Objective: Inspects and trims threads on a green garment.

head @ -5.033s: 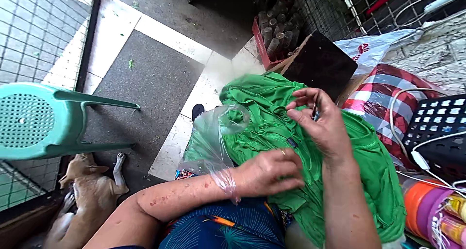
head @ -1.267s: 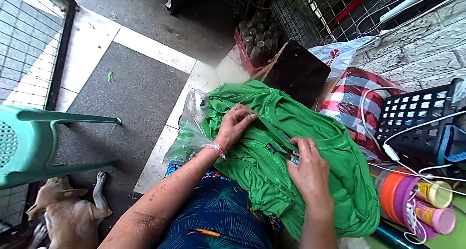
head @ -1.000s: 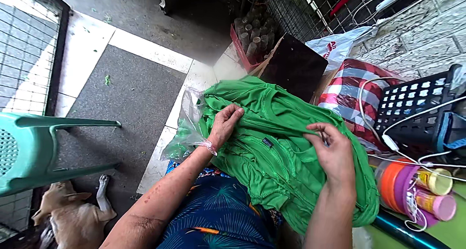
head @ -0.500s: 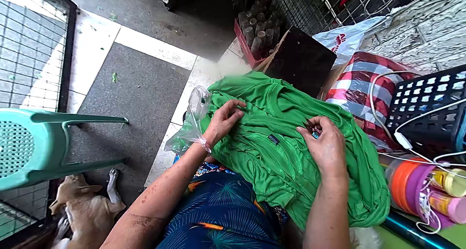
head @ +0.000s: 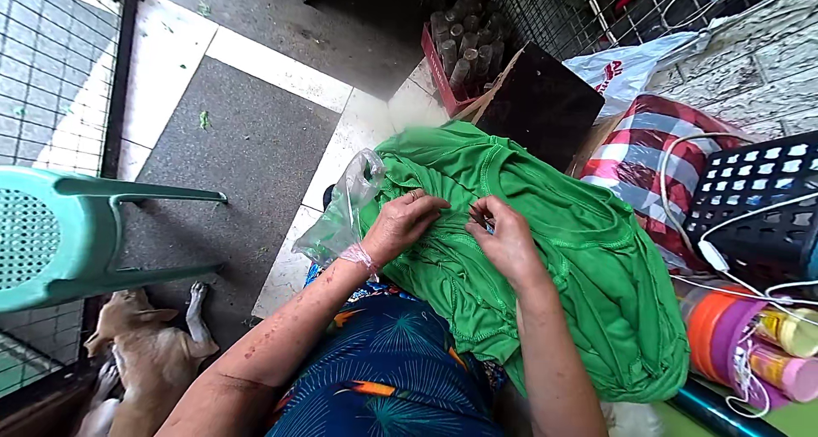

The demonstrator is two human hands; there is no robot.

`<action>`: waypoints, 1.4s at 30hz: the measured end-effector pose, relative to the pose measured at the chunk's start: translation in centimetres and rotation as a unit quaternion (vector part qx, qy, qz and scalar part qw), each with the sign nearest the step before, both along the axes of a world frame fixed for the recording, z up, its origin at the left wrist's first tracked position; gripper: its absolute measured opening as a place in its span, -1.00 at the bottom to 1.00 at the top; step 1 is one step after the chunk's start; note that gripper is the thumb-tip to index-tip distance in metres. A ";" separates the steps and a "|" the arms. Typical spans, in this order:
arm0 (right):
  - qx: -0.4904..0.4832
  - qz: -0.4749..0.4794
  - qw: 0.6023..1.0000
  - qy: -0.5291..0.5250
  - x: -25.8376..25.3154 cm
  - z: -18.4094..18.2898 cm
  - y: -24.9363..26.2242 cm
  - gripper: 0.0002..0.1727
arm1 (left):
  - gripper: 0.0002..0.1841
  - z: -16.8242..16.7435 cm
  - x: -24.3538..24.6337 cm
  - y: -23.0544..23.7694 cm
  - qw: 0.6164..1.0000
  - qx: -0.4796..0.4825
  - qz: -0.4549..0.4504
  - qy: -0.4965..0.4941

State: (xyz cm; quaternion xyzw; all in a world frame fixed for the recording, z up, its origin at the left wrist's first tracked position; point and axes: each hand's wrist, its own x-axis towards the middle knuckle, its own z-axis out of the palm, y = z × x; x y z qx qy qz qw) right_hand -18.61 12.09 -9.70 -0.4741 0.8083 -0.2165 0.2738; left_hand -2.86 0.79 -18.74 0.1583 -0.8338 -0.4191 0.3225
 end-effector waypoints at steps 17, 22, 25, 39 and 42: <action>-0.052 -0.008 0.997 0.050 0.5 0.5 1.0 -0.62 | -0.84 2.5 0.7 -0.7 0.974 0.183 -0.026 -0.131; -0.038 0.023 0.997 0.065 0.6 1.2 2.0 -0.66 | -0.79 1.4 0.8 -1.2 0.970 0.209 -0.055 -0.109; -0.016 0.061 0.990 0.126 1.5 1.5 1.8 -0.72 | -0.77 1.5 0.9 -1.1 0.969 0.214 -0.058 -0.108; 0.139 0.118 0.957 0.224 4.0 3.1 -1.5 -0.78 | -0.81 0.5 0.8 1.6 0.988 0.149 0.023 -0.028; 0.134 0.127 0.956 0.229 3.9 2.9 -1.5 -0.81 | -0.83 0.5 0.5 1.9 0.992 0.117 0.035 -0.027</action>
